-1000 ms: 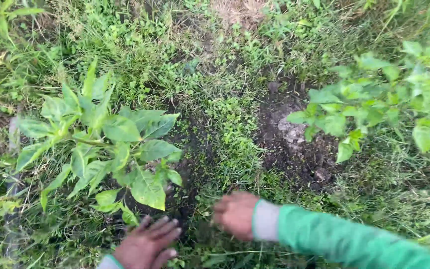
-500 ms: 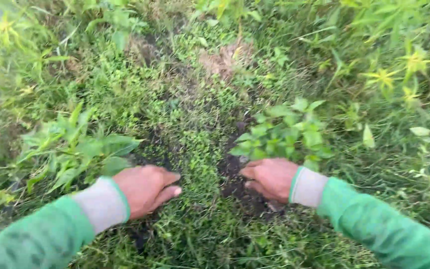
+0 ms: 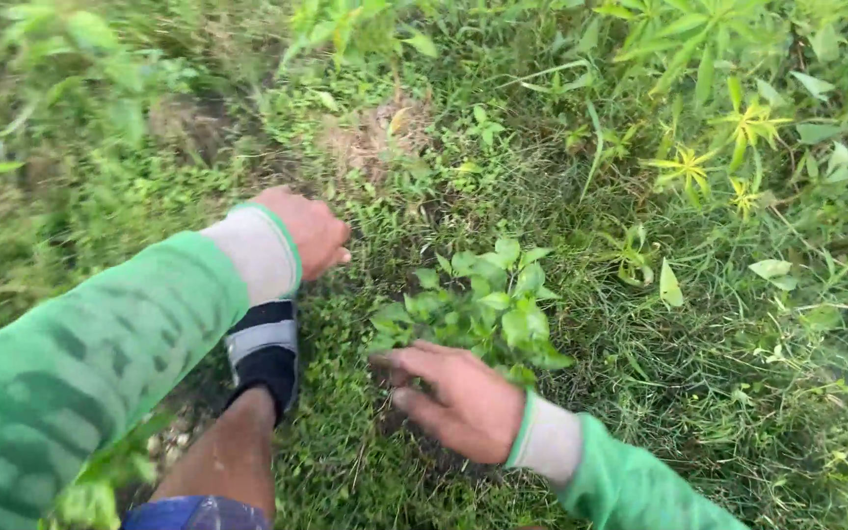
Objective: Remove weeds and clear debris from around the base of plants in a garden.
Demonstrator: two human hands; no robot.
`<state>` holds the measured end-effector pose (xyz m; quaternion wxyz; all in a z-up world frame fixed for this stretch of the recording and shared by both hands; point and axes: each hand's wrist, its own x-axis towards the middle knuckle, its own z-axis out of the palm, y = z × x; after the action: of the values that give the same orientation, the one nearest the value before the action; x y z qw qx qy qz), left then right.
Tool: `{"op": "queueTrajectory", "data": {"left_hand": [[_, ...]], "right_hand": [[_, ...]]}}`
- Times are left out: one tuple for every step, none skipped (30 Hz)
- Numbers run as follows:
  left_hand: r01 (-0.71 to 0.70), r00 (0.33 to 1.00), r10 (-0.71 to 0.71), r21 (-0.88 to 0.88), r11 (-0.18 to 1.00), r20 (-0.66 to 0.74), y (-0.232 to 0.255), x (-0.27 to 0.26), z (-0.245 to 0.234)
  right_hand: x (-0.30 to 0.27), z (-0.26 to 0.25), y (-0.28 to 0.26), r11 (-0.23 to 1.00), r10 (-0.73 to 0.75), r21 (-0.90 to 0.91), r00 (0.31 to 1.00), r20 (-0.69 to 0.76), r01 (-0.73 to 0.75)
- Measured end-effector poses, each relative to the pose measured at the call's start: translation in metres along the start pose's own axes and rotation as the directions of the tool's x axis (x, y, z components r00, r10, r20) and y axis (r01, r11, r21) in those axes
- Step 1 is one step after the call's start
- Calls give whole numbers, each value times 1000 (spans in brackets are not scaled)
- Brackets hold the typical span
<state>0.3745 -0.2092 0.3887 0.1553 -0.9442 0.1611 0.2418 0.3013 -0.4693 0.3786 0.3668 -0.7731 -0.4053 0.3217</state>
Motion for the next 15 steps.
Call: {"op": "queueTrajectory", "data": {"left_hand": [[14, 1000, -14, -20, 1000, -2, -10, 18, 1], [30, 1000, -30, -47, 998, -1, -23, 35, 3], [7, 1000, -7, -56, 998, 2, -35, 53, 9], [32, 999, -34, -78, 996, -24, -51, 66, 15], [56, 997, -62, -102, 993, -50, -70, 79, 20], [50, 998, -55, -106, 993, -44, -88, 88, 24], [52, 996, -60, -115, 992, -63, -108, 97, 27], [53, 995, -63, -126, 991, -77, -129, 104, 30], [46, 996, -55, -130, 990, -66, -144, 110, 39], [53, 999, -54, -129, 990, -4, -165, 116, 45], [60, 997, -53, -128, 990, 58, -187, 121, 50], [52, 997, -45, -124, 991, 62, -207, 124, 58], [25, 1000, -25, -168, 986, 0, -227, 127, 65], [-14, 998, 1, -210, 978, -62, -245, 131, 73], [-29, 998, 17, -207, 978, -60, -263, 131, 68]], "right_hand": [[13, 2, 7, 994, -83, 60, 992, -93, 89], [28, 3, 12, 978, -158, 109, 971, -182, 179], [46, 1, 19, 981, -134, 116, 974, -183, 156], [68, -1, 24, 968, -141, 167, 954, -263, 189], [91, -4, 26, 951, -144, 212, 929, -342, 225], [118, -14, 36, 951, -135, 219, 931, -340, 218], [147, -24, 44, 958, -44, 249, 930, -365, 143], [175, -33, 50, 956, 51, 287, 922, -383, 66], [198, -48, 52, 953, 63, 297, 924, -378, 57], [226, -66, 52, 874, 274, 470, 923, -271, -121], [255, -86, 51, 737, 458, 608, 880, -128, -295], [281, -103, 55, 732, 463, 614, 877, -129, -296], [306, -120, 59, 767, 514, 508, 849, -121, -392], [328, -136, 64, 779, 571, 394, 812, -121, -488], [349, -143, 84, 769, 581, 404, 804, -123, -495]]}}
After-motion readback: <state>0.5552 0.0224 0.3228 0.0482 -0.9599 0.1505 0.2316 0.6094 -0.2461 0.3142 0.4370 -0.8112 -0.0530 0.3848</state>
